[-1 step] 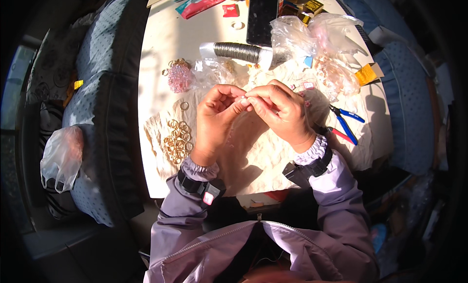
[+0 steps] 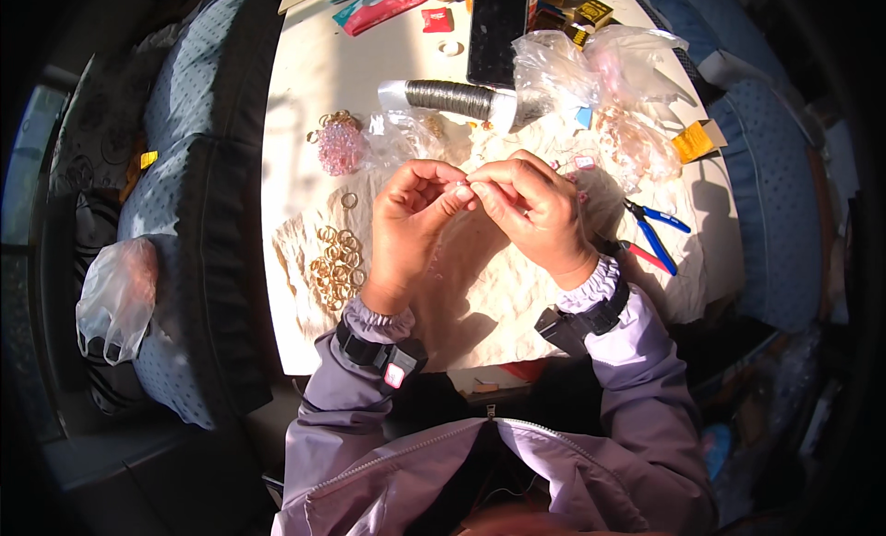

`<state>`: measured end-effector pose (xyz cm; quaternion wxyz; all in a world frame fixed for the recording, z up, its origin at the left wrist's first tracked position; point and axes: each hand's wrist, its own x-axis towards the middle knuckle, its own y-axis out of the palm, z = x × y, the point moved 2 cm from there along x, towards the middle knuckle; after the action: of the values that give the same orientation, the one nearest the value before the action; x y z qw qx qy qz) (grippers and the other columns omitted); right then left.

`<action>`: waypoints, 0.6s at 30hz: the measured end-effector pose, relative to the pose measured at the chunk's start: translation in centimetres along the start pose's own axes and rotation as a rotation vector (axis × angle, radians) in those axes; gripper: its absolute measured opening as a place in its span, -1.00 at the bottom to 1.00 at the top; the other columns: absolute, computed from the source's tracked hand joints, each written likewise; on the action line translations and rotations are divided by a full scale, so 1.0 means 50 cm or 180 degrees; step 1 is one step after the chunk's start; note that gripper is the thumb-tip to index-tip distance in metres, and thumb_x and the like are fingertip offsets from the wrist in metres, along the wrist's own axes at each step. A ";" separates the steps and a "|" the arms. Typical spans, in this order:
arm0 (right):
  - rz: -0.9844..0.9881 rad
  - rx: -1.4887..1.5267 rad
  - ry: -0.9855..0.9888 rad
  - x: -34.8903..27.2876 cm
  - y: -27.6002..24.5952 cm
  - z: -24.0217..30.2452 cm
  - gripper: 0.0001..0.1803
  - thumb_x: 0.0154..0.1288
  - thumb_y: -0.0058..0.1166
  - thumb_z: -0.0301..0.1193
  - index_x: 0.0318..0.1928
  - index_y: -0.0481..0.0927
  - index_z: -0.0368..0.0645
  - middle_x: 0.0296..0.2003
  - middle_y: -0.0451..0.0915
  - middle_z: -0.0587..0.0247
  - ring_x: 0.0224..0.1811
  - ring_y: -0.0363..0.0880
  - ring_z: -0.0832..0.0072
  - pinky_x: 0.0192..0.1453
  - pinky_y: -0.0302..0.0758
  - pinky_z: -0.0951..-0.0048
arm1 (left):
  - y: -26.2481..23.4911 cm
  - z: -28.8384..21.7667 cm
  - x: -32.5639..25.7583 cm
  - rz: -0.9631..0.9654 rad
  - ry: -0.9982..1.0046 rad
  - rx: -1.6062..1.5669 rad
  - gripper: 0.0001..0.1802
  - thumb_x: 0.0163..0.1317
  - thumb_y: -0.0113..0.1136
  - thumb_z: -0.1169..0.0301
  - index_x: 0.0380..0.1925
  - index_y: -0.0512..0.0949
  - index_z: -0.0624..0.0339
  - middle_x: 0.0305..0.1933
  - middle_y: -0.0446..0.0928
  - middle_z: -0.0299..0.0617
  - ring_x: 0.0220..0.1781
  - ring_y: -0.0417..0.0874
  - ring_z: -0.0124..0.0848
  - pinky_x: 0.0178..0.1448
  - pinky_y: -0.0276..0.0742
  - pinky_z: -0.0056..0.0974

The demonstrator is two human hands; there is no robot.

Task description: The person assembles a beaded keychain by threading pink beads onto a wire and using pliers to close a jump ring. They repeatedly pick beads from the table, thread them, and adjust the wire, then use pliers to secure the ring.

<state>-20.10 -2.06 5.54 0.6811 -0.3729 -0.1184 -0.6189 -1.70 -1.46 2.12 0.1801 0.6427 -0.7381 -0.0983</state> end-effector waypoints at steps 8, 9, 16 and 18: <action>-0.0003 -0.0384 -0.0186 -0.002 -0.002 0.000 -0.80 0.33 0.36 -0.64 -0.08 0.70 -0.18 -0.27 0.66 0.15 -0.31 0.76 0.16 -0.23 0.69 0.21 | -0.001 -0.003 -0.003 -0.0025 -0.0016 0.0038 -0.77 0.42 0.44 0.66 0.01 0.64 0.36 -0.04 0.76 -0.16 -0.03 0.79 -0.45 0.14 0.78 -0.34; 0.0015 -0.0390 -0.0195 -0.003 -0.002 -0.001 -0.80 0.32 0.36 -0.64 -0.09 0.70 -0.17 -0.27 0.65 0.15 -0.31 0.75 0.15 -0.23 0.69 0.21 | -0.001 -0.002 -0.003 -0.0031 -0.0047 0.0011 -0.77 0.42 0.44 0.66 0.02 0.64 0.36 -0.04 0.76 -0.16 -0.02 0.79 -0.45 0.15 0.78 -0.34; 0.0003 -0.0347 -0.0255 -0.002 0.001 -0.005 -0.80 0.28 0.35 -0.63 -0.13 0.69 -0.14 -0.30 0.64 0.19 -0.34 0.75 0.16 -0.25 0.68 0.20 | -0.004 -0.002 -0.003 -0.0004 -0.0056 0.0031 -0.77 0.42 0.44 0.66 0.02 0.64 0.37 -0.04 0.76 -0.15 0.00 0.79 -0.44 0.16 0.77 -0.33; -0.0022 -0.0458 -0.0323 -0.002 0.001 -0.005 -0.80 0.28 0.35 -0.62 -0.13 0.68 -0.12 -0.31 0.63 0.20 -0.35 0.75 0.17 -0.25 0.68 0.20 | -0.004 -0.003 -0.004 -0.0014 -0.0056 0.0091 -0.77 0.42 0.44 0.66 0.02 0.64 0.37 -0.03 0.76 -0.15 0.00 0.79 -0.44 0.16 0.77 -0.33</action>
<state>-20.14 -2.15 5.25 0.6436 -0.4514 -0.1093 -0.6084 -1.45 -1.30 2.16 0.1641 0.6459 -0.7396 -0.0938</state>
